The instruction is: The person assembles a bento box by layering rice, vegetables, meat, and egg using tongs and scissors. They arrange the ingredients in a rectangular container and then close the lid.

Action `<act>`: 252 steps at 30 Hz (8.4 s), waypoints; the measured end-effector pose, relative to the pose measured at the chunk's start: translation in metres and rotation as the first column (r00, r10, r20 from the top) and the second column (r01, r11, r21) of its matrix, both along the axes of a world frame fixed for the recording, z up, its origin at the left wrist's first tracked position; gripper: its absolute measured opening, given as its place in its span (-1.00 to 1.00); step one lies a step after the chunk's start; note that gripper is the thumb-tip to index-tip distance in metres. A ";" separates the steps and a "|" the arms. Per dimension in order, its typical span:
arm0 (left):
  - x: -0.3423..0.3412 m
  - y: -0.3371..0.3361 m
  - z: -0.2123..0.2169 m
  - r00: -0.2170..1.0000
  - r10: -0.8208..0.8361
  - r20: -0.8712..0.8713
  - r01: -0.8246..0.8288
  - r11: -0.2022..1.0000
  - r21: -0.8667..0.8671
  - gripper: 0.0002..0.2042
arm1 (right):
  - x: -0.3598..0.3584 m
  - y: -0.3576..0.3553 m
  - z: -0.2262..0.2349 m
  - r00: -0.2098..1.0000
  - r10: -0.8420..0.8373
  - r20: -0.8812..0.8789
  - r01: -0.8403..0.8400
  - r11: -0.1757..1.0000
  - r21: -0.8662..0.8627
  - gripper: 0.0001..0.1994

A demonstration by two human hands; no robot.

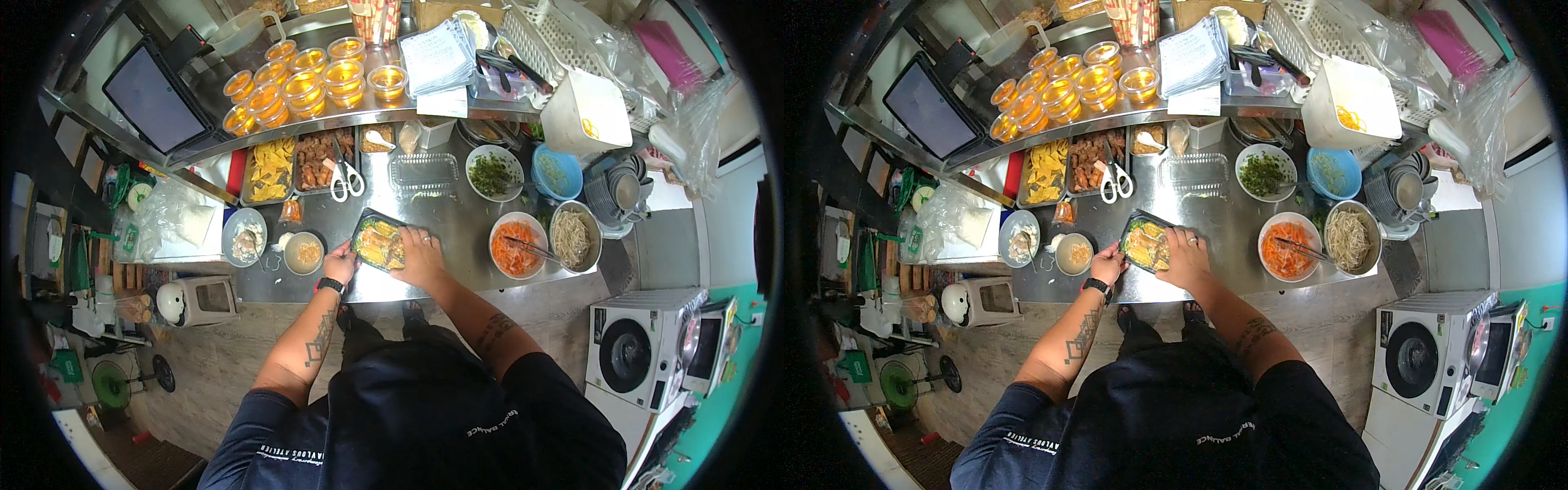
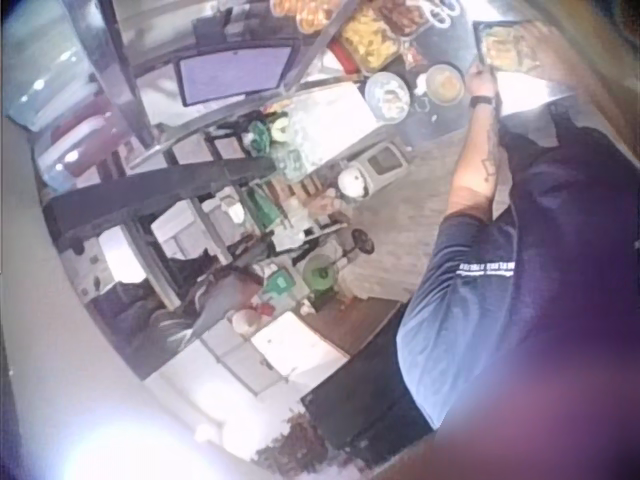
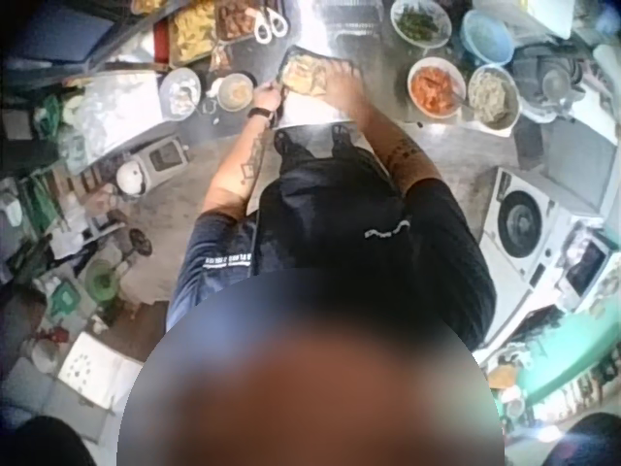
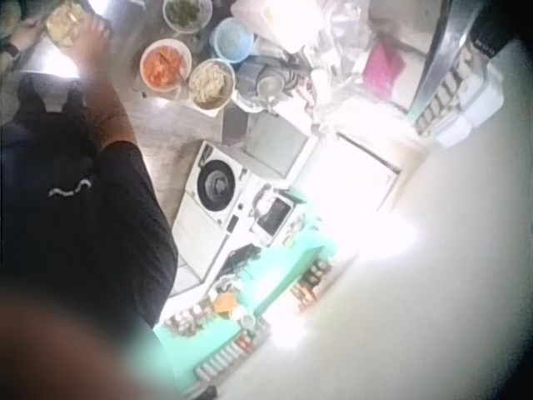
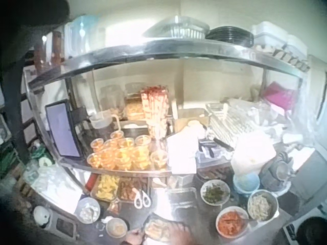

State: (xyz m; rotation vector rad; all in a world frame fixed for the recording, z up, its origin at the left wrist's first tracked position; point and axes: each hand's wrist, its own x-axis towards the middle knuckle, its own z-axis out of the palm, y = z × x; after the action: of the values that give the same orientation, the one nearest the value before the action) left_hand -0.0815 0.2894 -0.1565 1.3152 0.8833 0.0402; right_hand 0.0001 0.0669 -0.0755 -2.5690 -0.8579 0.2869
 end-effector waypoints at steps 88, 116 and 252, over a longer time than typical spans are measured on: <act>-0.030 -0.015 -0.009 0.976 -0.189 -0.108 0.199 0.975 0.101 -0.83 | 0.013 -0.031 -0.014 0.962 0.236 0.136 -0.253 0.959 0.126 -0.02; 0.021 -0.054 0.093 0.762 -0.647 0.001 0.265 0.313 0.912 -0.37 | 0.023 -0.061 0.003 0.927 0.362 0.099 -0.374 0.915 0.153 -0.05; -0.203 0.140 0.268 0.833 0.098 0.545 0.298 0.750 -0.591 -0.41 | -0.064 0.235 0.191 0.683 0.612 -0.399 -0.459 0.785 0.417 -0.78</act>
State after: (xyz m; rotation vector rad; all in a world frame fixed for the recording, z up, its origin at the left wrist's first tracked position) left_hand -0.2843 0.4293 0.1112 0.6078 0.2604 0.0115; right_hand -0.0641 0.3021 0.1154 -1.7631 -1.3099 0.9146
